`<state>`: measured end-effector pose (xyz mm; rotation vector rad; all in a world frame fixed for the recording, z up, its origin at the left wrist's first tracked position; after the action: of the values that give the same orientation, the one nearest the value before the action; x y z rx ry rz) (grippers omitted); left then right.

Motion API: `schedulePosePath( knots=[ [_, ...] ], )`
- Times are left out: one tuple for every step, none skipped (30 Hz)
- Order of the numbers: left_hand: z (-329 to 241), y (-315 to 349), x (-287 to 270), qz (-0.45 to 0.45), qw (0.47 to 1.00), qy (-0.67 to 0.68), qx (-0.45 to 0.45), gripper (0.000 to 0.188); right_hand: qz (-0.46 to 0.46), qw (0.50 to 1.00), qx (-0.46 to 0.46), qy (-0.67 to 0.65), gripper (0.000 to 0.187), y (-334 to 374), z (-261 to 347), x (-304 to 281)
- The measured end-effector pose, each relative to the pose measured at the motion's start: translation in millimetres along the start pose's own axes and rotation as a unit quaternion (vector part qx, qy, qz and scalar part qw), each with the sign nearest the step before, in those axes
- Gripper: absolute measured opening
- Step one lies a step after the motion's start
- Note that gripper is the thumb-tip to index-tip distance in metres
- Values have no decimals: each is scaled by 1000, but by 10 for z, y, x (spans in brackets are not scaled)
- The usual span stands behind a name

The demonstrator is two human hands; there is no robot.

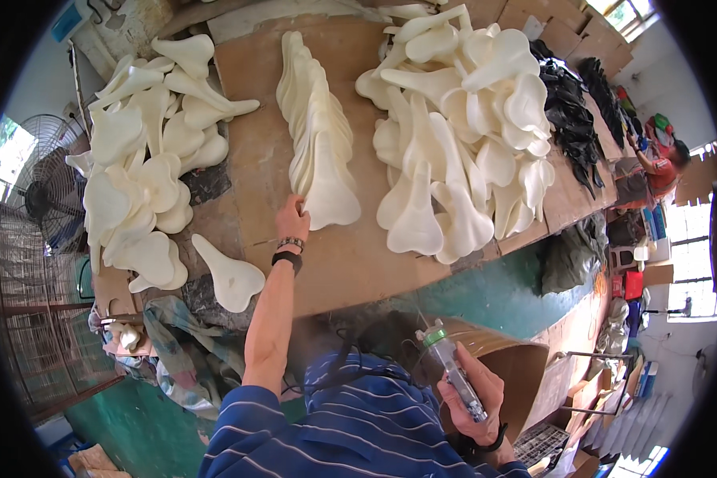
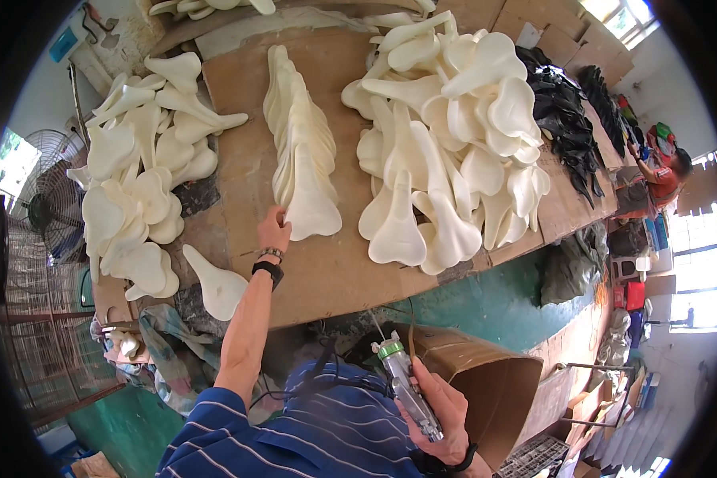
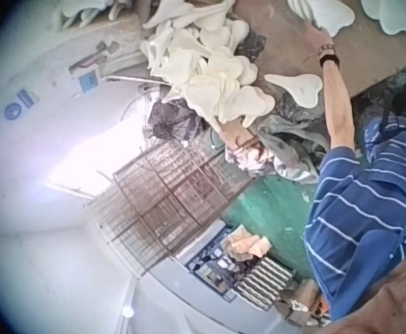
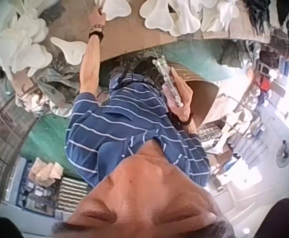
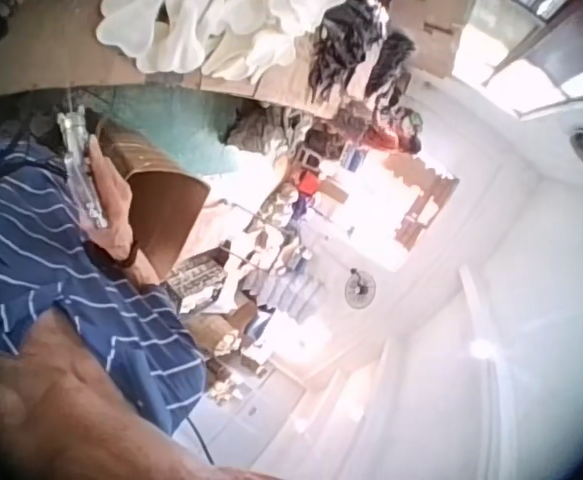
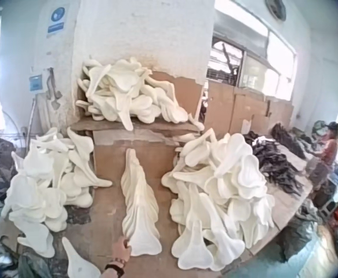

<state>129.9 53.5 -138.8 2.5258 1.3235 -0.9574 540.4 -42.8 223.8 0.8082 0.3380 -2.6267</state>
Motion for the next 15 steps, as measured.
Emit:
schedulePosePath(
  knots=[
    [5, -9, -7, 6, 1000, 0, -1, 31, -15, 1000, -7, -5, 56, 3, 10, -23],
    [18, -5, -32, 11, 1000, 0, -3, 32, -24, 1000, -17, -7, 56, 9, 27, -34],
    [-1, 19, -40, 19, 1000, 2, -5, 33, -34, 999, -26, -7, 55, 18, 38, -52],
    [-40, 49, -84, 14, 1000, -14, 14, 35, -43, 998, -35, -7, 55, 23, 51, -68],
    [-68, 95, -148, 8, 999, -31, 32, 37, -36, 999, -35, -16, 57, 23, 53, -60],
    [-133, 163, -198, 6, 998, -46, 52, 39, -32, 999, -32, -24, 59, 33, 49, -62],
    [-176, 269, -227, 29, 998, -35, 48, 40, -31, 999, -28, -31, 62, 46, 38, -61],
    [-181, 390, -287, 49, 998, -40, 30, 39, -22, 999, -13, -26, 60, 56, 7, -46],
    [-169, 514, -421, 66, 997, -50, 10, 37, -9, 1000, 1, -25, 57, 64, -15, -35],
    [-109, 625, -561, 70, 996, -59, 5, 37, 4, 1000, 15, -24, 55, 74, -42, -11],
    [-14, 712, -700, 75, 995, -70, 2, 36, 27, 999, 32, -22, 55, 93, -76, 19],
    [137, 795, -847, 67, 995, -76, -16, 35, 41, 998, 38, -15, 55, 97, -96, 53],
    [285, 868, -989, 59, 994, -81, -35, 34, 56, 997, 43, -8, 54, 100, -123, 92],
    [416, 906, -1085, 52, 994, -86, -53, 33, 70, 996, 50, 0, 54, 107, -150, 127],
    [482, 915, -1185, 40, 994, -82, -65, 32, 75, 995, 58, 3, 53, 120, -173, 137]
  ],
)
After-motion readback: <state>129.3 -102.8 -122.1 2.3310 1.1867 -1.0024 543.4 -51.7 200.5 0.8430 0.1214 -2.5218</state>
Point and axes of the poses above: each hand's wrist, its own y-axis away from the middle knuckle, its own x-axis out of the palm, z = x × y, the point moved 8 cm from there along -y, towards the middle knuckle, and after that the axes turned 8 degrees about -z, right-handed, at the moved point
